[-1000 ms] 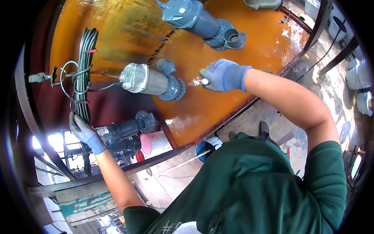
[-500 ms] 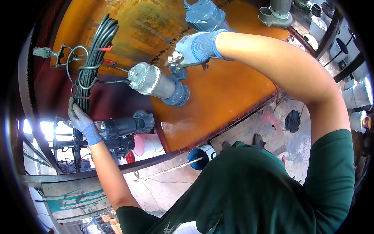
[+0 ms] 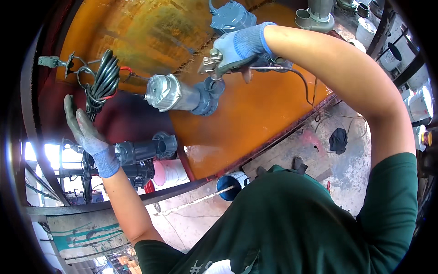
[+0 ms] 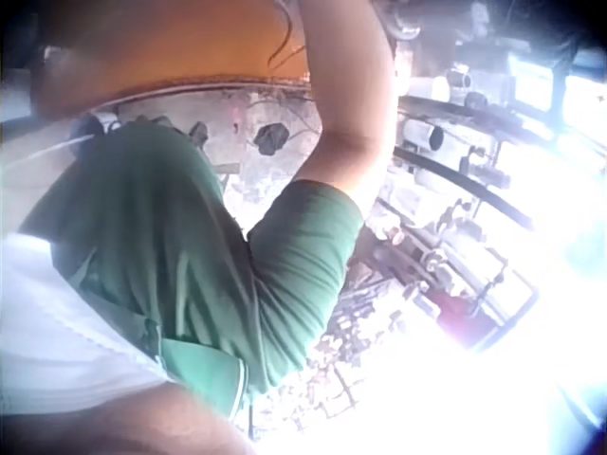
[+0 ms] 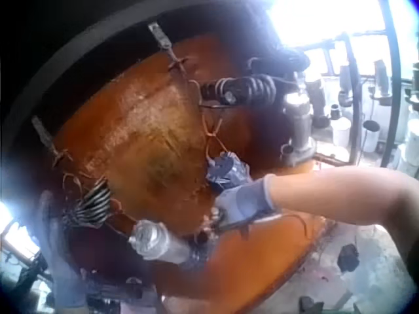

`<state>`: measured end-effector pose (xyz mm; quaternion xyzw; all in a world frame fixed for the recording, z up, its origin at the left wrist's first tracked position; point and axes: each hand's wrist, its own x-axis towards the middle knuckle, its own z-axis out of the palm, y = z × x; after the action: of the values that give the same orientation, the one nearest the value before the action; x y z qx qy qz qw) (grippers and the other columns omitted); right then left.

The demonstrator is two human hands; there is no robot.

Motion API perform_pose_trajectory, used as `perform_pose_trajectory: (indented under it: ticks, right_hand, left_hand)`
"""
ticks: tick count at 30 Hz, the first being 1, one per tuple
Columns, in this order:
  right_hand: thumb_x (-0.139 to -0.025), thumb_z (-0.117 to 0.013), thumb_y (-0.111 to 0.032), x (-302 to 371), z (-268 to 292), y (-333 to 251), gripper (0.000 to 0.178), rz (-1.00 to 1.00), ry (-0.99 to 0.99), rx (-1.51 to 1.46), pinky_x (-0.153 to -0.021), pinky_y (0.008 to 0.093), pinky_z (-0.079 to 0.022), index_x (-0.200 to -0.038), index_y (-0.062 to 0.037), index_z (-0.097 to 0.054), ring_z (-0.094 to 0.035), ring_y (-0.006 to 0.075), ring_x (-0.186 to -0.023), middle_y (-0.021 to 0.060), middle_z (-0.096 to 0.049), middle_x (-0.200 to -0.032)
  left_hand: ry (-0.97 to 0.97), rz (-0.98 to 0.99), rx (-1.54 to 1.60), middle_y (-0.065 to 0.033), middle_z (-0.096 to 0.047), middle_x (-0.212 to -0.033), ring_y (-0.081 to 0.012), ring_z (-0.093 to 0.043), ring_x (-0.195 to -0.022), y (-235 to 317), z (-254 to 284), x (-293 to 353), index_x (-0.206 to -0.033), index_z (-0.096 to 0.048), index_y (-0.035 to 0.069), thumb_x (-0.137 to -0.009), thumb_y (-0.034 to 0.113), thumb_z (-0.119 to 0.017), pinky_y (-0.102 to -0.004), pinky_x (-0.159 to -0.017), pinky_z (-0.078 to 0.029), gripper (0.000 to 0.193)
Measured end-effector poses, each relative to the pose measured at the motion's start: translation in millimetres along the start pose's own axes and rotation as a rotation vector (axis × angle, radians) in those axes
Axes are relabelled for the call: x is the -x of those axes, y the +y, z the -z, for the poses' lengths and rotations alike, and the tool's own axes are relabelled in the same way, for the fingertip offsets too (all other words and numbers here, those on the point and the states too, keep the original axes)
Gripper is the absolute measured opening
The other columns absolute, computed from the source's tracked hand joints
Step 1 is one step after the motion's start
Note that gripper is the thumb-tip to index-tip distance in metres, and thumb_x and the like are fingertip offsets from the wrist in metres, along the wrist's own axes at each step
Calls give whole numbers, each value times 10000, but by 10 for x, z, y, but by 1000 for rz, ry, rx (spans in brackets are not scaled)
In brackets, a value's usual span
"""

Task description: The person spray paints hanging pumps using a spray gun, takes another pump from a coworker to hang on the booth rack, and spray paints it.

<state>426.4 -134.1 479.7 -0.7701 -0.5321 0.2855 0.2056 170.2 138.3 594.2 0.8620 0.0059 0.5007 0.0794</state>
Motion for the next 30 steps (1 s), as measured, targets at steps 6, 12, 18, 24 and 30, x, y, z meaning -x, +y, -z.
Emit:
perform_pose_trajectory:
  ticks: [6,12,18,24,30]
  right_hand:
    - [-965,-658,-438,308,-116,247,465,-105,9,-98,-543,334,-512,-1125,-1,-664,-717,170,-583,127,-698,-707]
    - [-981,-647,-383,422,-256,201,364,163,288,-358,-494,312,-486,-1120,-54,-716,-642,133,-514,94,-644,-636]
    - [-996,-635,-393,408,-299,56,390,46,145,-149,-606,307,-561,-1144,-41,-719,-718,153,-600,92,-684,-684]
    - [-962,-652,-359,243,-367,76,334,75,50,-44,-621,337,-567,-959,-27,-689,-730,183,-656,103,-741,-724]
    - [-967,-634,-390,327,-320,-102,406,-20,-140,27,-581,326,-536,-834,-11,-688,-692,162,-592,119,-729,-675]
  left_hand:
    - [-286,-89,57,-215,-513,-1499,-319,-478,-1406,108,-144,-25,-1477,-509,-32,-1076,273,-501,-444,-1183,-347,504]
    - [-217,201,200,-179,-591,-1404,-242,-607,-1242,51,-56,80,-1436,-552,-23,-1071,218,-545,-369,-1048,-505,438]
    - [-204,257,256,-215,-584,-1414,-262,-599,-1261,-32,102,178,-1431,-540,-48,-1091,232,-498,-387,-1082,-476,442]
    - [-158,304,231,-205,-633,-1345,-265,-628,-1224,-201,226,187,-1383,-578,-62,-1107,306,-456,-389,-1066,-491,476]
    - [-172,371,20,-145,-693,-1246,-191,-670,-1097,-471,435,92,-1330,-648,-43,-1061,268,-595,-323,-983,-535,415]
